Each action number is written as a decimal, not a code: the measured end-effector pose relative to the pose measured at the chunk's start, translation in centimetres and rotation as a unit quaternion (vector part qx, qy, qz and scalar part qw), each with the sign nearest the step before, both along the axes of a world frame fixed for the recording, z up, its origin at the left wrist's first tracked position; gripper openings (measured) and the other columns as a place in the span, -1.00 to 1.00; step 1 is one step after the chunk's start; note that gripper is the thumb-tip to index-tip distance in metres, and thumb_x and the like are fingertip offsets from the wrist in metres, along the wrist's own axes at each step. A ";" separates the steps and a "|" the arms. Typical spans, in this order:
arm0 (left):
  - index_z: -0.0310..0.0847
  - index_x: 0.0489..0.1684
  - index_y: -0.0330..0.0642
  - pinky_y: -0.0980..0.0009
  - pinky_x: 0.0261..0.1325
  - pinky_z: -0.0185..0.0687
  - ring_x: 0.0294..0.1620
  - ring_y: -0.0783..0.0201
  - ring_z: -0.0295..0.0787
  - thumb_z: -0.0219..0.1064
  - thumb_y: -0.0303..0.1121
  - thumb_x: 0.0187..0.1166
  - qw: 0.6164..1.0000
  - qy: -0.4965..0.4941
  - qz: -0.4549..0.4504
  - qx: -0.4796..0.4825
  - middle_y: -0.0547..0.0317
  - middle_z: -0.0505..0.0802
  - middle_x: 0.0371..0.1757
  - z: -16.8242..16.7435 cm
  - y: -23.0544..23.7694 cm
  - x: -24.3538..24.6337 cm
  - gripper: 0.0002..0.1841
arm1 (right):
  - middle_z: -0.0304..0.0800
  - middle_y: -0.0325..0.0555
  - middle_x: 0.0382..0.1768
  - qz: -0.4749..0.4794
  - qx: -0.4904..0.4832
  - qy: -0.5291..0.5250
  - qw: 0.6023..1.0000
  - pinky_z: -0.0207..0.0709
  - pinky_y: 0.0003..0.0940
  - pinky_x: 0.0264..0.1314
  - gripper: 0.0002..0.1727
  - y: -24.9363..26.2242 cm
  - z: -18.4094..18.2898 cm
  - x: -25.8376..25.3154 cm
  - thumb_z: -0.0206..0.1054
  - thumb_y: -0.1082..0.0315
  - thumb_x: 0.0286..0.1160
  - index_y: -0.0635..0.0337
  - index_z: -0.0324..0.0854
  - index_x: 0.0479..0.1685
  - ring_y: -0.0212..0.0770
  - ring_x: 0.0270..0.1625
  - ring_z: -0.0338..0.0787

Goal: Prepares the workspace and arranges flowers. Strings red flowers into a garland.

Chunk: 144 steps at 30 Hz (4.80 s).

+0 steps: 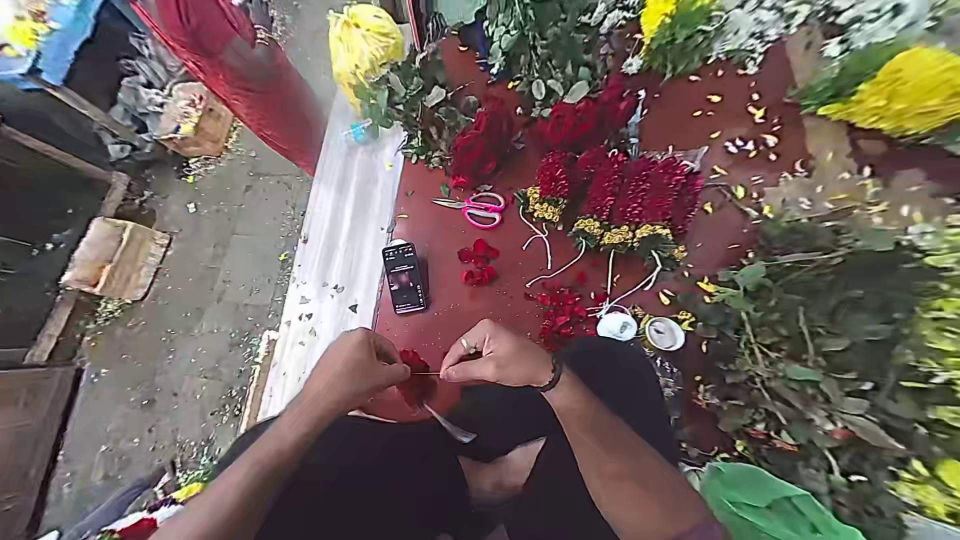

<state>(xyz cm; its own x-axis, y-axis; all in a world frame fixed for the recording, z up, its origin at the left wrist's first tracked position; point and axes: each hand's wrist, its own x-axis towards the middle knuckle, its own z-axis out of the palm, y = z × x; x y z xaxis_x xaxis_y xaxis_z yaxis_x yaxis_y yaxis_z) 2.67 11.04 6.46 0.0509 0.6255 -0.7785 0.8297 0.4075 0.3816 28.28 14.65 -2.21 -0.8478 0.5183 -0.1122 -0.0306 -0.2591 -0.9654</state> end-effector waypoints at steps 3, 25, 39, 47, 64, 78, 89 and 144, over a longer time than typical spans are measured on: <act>0.90 -0.45 0.10 -0.09 -0.22 0.68 -0.40 0.24 0.79 0.63 -0.05 0.29 1.000 0.012 -0.017 0.015 0.29 0.88 -0.46 0.4 1.9 -0.8 -0.82 | 0.88 -0.25 -0.39 0.035 0.017 0.002 0.999 0.61 -0.61 -0.26 -0.87 0.4 1.8 -1.1 0.47 0.39 0.52 0.27 0.88 -0.23 -0.59 -0.39 0.72; 0.86 -0.48 0.09 0.03 -0.30 0.67 -0.48 0.29 0.74 0.53 -0.04 0.34 0.990 -0.111 0.066 0.056 0.33 0.82 -0.54 -7.8 -2.8 -2.6 -0.80 | 0.79 -0.02 -0.28 -0.324 -0.117 -0.401 0.849 0.56 -0.29 -0.46 -0.50 10.1 -13.1 1.0 0.25 0.52 0.44 -0.03 0.71 0.38 -0.21 -0.47 0.67; 0.84 -0.47 0.05 0.02 -0.29 0.67 -0.46 0.28 0.74 0.53 -0.02 0.33 0.990 -0.098 0.091 0.042 0.31 0.81 -0.53 -8.4 -3.7 -1.3 -0.77 | 0.84 0.11 -0.32 -0.370 -0.106 -0.163 0.908 0.66 -0.33 -0.52 -0.83 1.5 -4.0 -2.0 0.29 0.50 0.56 0.32 0.70 0.02 -0.15 -0.50 0.78; 0.85 -0.47 0.06 0.05 -0.29 0.67 -0.47 0.32 0.73 0.53 -0.01 0.34 0.991 -0.093 0.087 0.027 0.34 0.82 -0.52 -9.1 -3.3 -1.1 -0.76 | 0.86 0.07 -0.35 -0.342 -0.090 -0.144 0.924 0.66 -0.34 -0.50 -0.82 1.3 -5.8 -1.7 0.25 0.58 0.48 0.33 0.79 -0.16 -0.18 -0.51 0.77; 0.83 -0.52 0.04 0.12 -0.33 0.66 -0.51 0.36 0.72 0.54 -0.04 0.35 0.984 -0.103 0.133 0.054 0.35 0.82 -0.55 -9.4 -3.5 -1.0 -0.77 | 0.85 0.02 -0.32 -0.331 0.034 -0.083 0.939 0.72 -0.27 -0.37 -0.88 -0.7 -3.2 -3.2 0.48 0.51 0.33 0.27 0.81 -0.19 -0.14 -0.43 0.77; 0.91 -0.20 -0.11 0.38 -0.29 0.72 -0.45 0.43 0.77 0.45 -0.31 0.44 0.945 -0.238 0.214 0.068 0.29 0.90 -0.42 -8.6 -3.2 -0.3 -0.85 | 0.87 0.04 -0.38 -0.299 -0.123 -0.153 0.934 0.66 -0.33 -0.57 -0.35 -4.8 -2.6 -6.1 0.64 0.52 0.15 0.24 0.46 0.30 -0.12 -0.54 0.79; 0.85 -0.53 -0.09 0.35 -0.36 0.59 -0.51 0.44 0.67 0.54 -0.27 0.40 0.945 -0.217 0.225 0.095 0.31 0.82 -0.56 -8.7 -3.2 -1.4 -0.84 | 0.75 -0.24 0.14 -0.162 0.004 -0.241 0.957 0.69 -0.15 0.07 0.13 -2.2 -3.4 -2.4 0.77 0.20 -0.13 -0.15 0.30 0.72 -0.21 0.16 0.74; 0.81 -0.48 0.00 0.20 -0.38 0.57 -0.55 0.37 0.62 0.56 -0.14 0.37 0.982 -0.183 0.034 -0.005 0.33 0.76 -0.57 -7.2 -2.6 -2.5 -0.82 | 0.89 -0.09 -0.25 -0.103 0.035 -0.351 0.930 0.70 -0.17 -0.17 -0.79 4.8 -5.8 1.9 0.32 0.30 0.66 0.18 0.84 -0.03 -0.21 -0.28 0.80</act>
<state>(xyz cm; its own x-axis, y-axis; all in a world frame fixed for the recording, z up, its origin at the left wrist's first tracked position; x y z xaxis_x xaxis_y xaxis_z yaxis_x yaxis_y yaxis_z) 0.21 8.40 -0.69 0.2872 0.6297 -0.7218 0.6079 0.4625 0.6454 30.16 19.40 -7.97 -0.4608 0.6889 -0.5596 0.5711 -0.2524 -0.7811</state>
